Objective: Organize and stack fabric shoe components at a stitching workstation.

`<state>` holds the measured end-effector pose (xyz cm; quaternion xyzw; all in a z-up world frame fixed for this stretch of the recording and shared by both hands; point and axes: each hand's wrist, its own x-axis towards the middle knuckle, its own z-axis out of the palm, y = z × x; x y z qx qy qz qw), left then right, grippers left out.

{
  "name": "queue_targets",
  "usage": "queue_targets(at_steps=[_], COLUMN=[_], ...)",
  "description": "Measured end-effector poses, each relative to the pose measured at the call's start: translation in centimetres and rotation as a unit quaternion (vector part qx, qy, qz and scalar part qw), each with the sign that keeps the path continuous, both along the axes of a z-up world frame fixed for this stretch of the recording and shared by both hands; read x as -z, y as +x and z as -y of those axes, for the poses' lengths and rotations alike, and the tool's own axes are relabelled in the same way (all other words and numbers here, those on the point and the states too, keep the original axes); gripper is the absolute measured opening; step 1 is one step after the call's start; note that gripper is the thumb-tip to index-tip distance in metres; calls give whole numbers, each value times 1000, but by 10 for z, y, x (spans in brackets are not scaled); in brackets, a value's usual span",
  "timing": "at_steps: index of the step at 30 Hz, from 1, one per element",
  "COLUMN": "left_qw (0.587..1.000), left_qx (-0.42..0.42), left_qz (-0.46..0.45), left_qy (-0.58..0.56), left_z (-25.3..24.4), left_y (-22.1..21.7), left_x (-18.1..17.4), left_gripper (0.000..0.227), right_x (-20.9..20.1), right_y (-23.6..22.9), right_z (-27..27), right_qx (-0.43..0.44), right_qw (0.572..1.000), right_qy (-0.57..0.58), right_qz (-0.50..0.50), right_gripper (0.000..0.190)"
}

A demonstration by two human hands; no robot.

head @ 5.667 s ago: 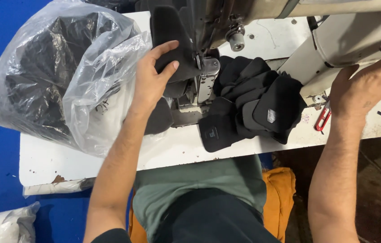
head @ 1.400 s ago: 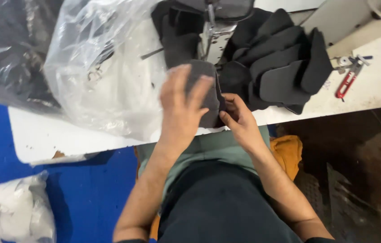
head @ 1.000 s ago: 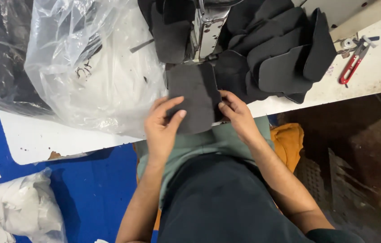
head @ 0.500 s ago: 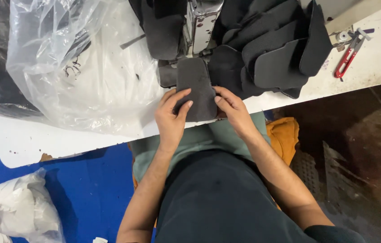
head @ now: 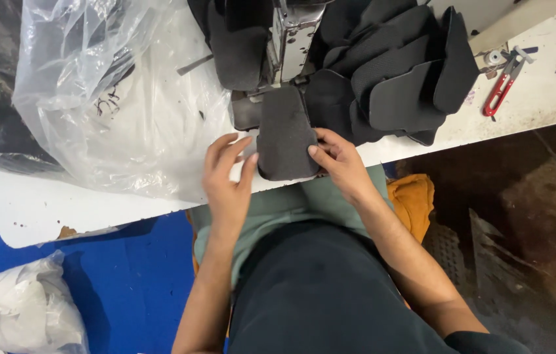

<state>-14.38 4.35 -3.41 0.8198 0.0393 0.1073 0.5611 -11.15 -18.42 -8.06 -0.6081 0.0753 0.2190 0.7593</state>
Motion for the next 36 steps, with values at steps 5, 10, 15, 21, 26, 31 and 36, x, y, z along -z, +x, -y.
queue_targets(at_steps=[5,10,15,21,26,31,36], left_qw=[978,966,978,986,979,969,953], left_qx=[72,160,136,65,80,138,166], left_qz=[-65,-31,11,75,36,46,5], left_qy=[-183,-201,-155,-135,-182,-199,-254], left_z=[-3,-3,7,22,7,-7,-16], left_y=[0,9,34,66,103,119,134], left_x=[-23,-34,-73,-82,-85,-86,-82], left_gripper=[43,42,40,49,49,48,44], right_x=[-31,-55,-104,-150,-133,-161,-161], right_y=[-1,11,46,88,117,103,121], right_z=[2,-3,-6,-20,-29,-11,116], right_qx=[-34,-58,-100,-69,-29,-20,267], right_qw=[999,992,984,971,973,964,680], right_qy=[17,8,-44,-51,-2,-7,-412], right_qz=[36,109,143,221,228,264,545], right_gripper=[35,37,38,72,76,72,42])
